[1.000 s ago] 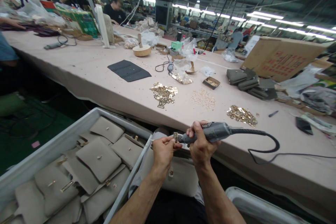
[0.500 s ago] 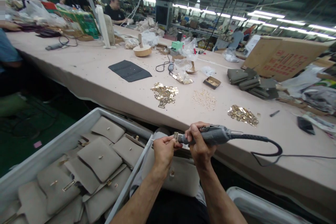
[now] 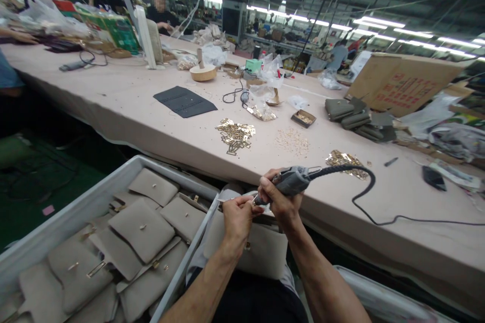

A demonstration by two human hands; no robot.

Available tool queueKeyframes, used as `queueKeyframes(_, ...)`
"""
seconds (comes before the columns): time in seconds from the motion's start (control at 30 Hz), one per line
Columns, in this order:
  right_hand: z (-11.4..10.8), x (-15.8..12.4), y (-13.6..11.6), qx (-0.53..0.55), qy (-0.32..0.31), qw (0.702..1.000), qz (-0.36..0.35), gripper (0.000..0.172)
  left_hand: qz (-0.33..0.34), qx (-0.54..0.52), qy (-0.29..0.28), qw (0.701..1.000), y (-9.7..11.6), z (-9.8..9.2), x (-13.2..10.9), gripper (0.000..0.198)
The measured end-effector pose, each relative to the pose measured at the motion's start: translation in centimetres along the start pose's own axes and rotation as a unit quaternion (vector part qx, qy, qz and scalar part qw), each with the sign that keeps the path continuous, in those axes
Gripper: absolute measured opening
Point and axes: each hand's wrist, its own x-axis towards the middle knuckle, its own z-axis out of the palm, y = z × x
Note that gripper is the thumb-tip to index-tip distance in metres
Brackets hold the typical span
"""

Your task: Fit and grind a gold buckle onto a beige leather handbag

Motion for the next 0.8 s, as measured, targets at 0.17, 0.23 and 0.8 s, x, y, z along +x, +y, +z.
queueKeyframes(0.17, 0.0, 0.1, 0.6, -0.029, -0.036, 0.998, 0.049, 0.030, 0.035, -0.003, -0.008, 0.999, 0.0, 0.4, -0.5, 0.020)
queueKeyframes(0.23, 0.1, 0.0, 0.8, -0.022, -0.037, 0.997, 0.064, 0.031, 0.055, -0.002, -0.007, 0.998, 0.2, 0.7, -0.6, 0.018)
queueKeyframes(0.8, -8.6, 5.5, -4.1, 0.158, 0.247, 0.956, -0.032, 0.032, 0.038, 0.052, -0.001, 0.998, -2.9, -1.8, 1.5, 0.019)
